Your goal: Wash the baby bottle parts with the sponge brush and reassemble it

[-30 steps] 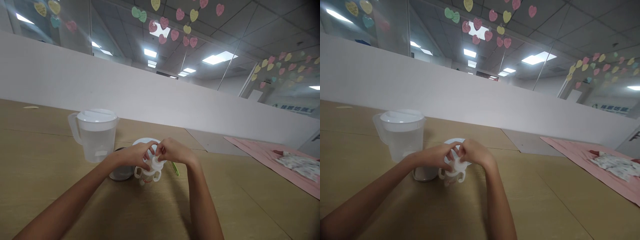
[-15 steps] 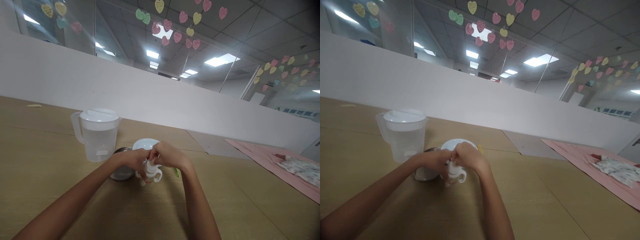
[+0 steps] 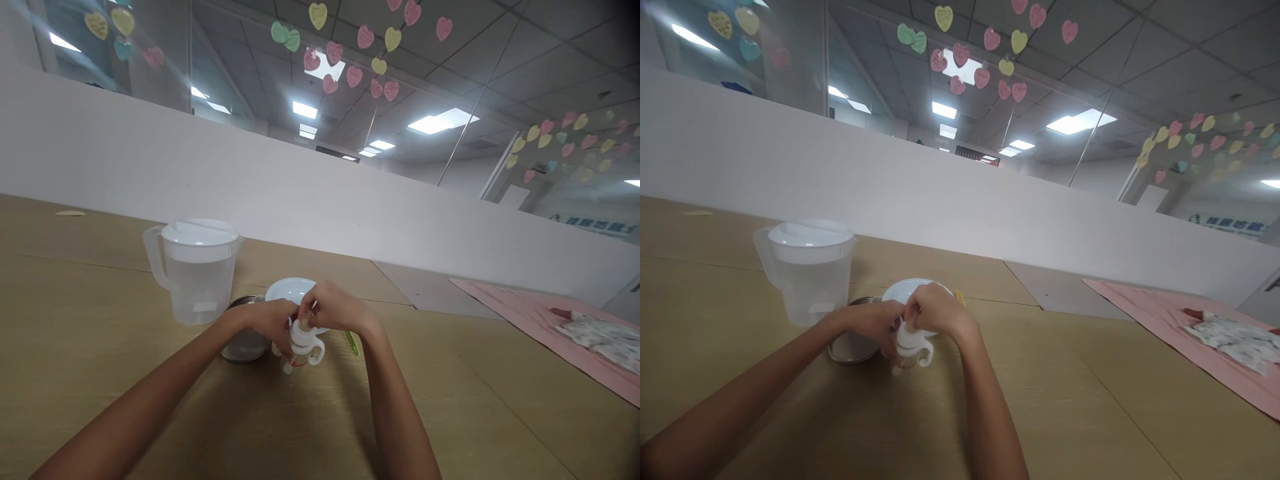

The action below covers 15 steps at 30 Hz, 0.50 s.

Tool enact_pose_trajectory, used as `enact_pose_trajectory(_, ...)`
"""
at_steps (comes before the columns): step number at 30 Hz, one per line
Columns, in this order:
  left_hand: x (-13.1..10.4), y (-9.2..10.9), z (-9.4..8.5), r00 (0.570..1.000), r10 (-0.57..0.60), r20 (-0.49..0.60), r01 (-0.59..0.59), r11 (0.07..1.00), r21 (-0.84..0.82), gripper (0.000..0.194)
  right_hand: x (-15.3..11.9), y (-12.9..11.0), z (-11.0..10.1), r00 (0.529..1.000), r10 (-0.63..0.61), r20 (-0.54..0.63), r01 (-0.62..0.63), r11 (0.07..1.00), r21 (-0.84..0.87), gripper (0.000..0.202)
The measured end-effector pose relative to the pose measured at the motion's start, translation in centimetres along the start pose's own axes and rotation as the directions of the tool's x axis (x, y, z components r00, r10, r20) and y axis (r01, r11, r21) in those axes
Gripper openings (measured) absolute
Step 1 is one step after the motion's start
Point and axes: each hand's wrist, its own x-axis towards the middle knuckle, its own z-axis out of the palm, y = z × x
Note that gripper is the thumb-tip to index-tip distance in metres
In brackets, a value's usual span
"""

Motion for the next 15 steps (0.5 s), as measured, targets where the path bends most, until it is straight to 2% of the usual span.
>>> enact_pose_trajectory(5,0.05,0.01,0.01,0.999,-0.032,0.006,0.032,0.999,0.002,0.037,-0.04,-0.48,0.24,1.0,-0.015,0.004,0.015,1.0,-0.019,0.026)
enact_pose_trajectory(10,0.06,-0.01,0.01,1.0,-0.021,-0.007,0.021,1.0,-0.009,0.039,0.33,-0.27,0.48,0.997,-0.061,0.04,0.061,0.998,0.005,0.028)
enact_pose_trajectory(15,-0.01,-0.04,-0.02,1.0,0.0,0.012,0.001,1.0,-0.019,0.037,0.12,-0.3,0.32,1.0,0.013,0.012,-0.013,1.0,0.002,0.022)
